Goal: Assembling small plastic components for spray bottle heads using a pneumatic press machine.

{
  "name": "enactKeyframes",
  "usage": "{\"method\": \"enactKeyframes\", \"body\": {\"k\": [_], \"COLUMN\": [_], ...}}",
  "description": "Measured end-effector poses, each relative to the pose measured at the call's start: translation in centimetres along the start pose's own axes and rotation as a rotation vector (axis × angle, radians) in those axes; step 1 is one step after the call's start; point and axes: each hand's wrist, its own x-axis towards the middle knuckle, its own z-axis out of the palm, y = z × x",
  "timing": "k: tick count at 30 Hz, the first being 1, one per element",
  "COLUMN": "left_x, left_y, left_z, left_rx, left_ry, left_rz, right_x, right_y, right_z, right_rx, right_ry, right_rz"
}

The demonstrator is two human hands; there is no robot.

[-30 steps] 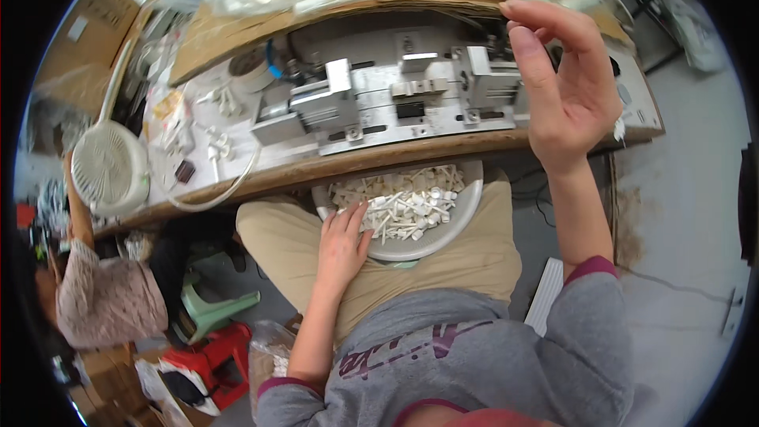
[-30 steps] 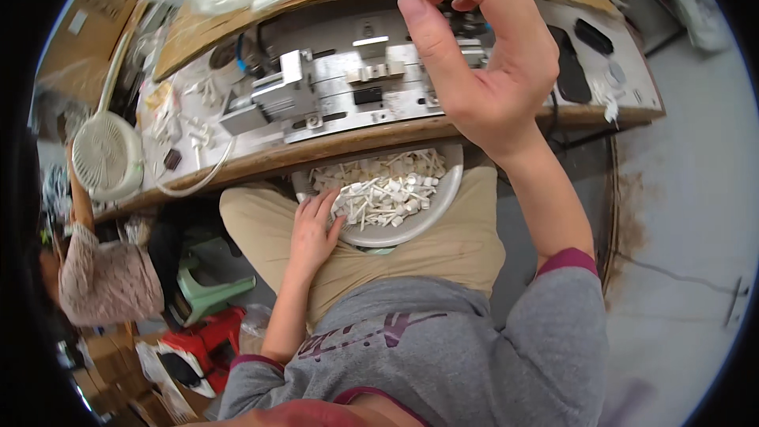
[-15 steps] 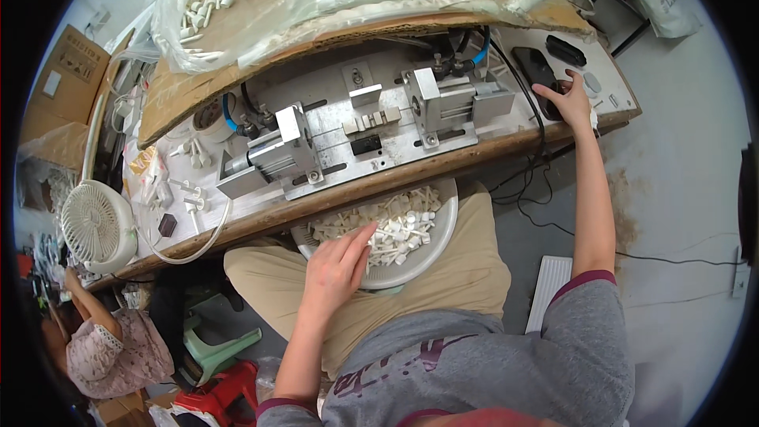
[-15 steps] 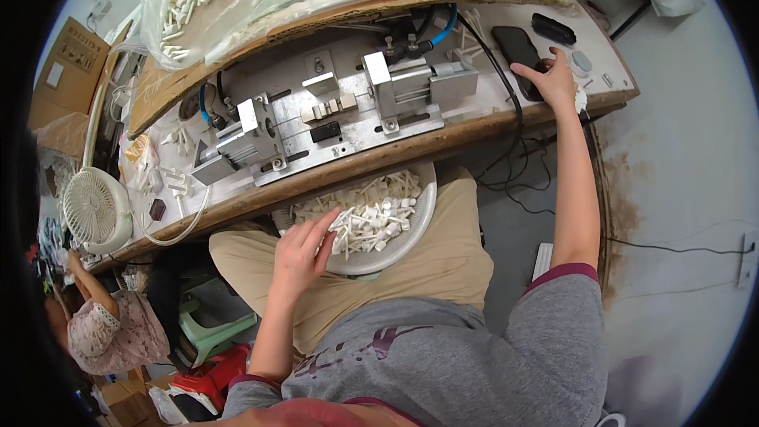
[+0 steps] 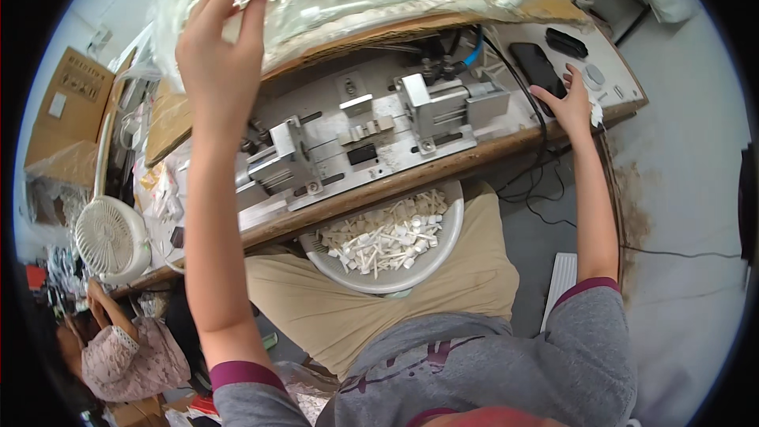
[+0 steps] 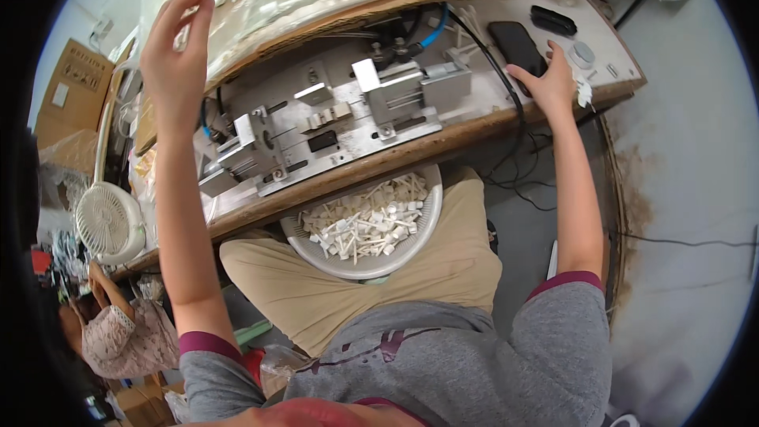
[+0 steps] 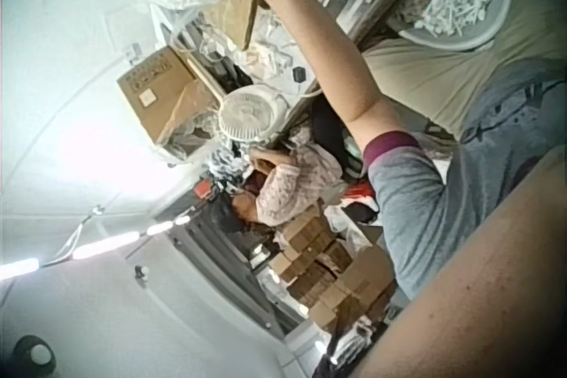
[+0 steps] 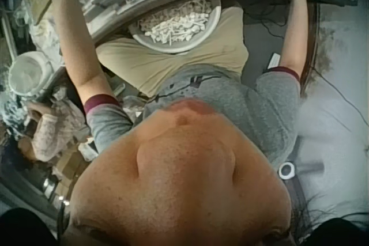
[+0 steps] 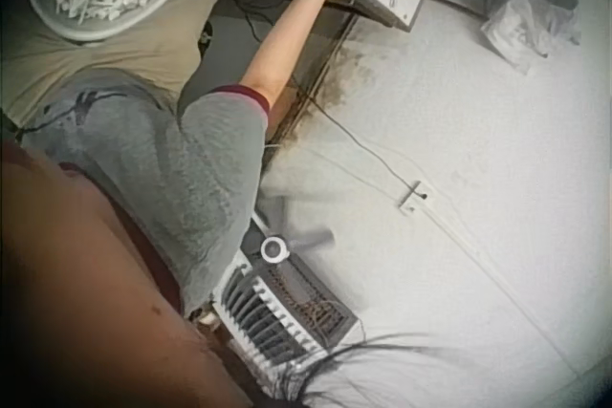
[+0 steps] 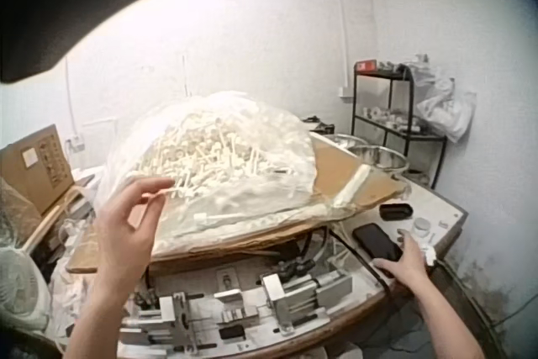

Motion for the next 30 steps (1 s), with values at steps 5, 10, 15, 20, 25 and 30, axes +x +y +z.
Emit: {"method": "enactKeyframes", "body": {"k": [5, 10, 15, 20, 25, 30], "left_x": [2.4, 0.8, -0.6, -3.0, -7.2, -11.4], "left_y": [-3.7, -2.1, 1.0, 5.7, 8.1, 9.6], "left_z": [3.8, 4.3, 0.9, -1.9, -4.3, -4.5], "left_rx": [0.128, 0.134, 0.065, 0.012, -0.128, -0.118], "left_ry": [-0.580, -0.599, -0.355, -0.193, -0.305, -0.449], "left_rz": [-0.267, -0.131, -0.126, -0.163, -0.180, -0.280], "right_x": [-5.8, -9.0, -8.2, -3.7, 2.5, 7.2], "right_y": [-3.6, -7.3, -12.4, -21.8, -33.6, -37.1], "right_z": [-2.3, -5.8, -7.6, -4.5, 0.2, 1.5], "right_rx": [0.082, 0.223, 0.371, 0.520, 0.386, 0.045], "right_ry": [0.159, 0.217, 0.283, 0.401, 0.316, -0.415], "right_rz": [-0.224, -0.299, -0.435, -0.817, -0.779, -0.507]}}
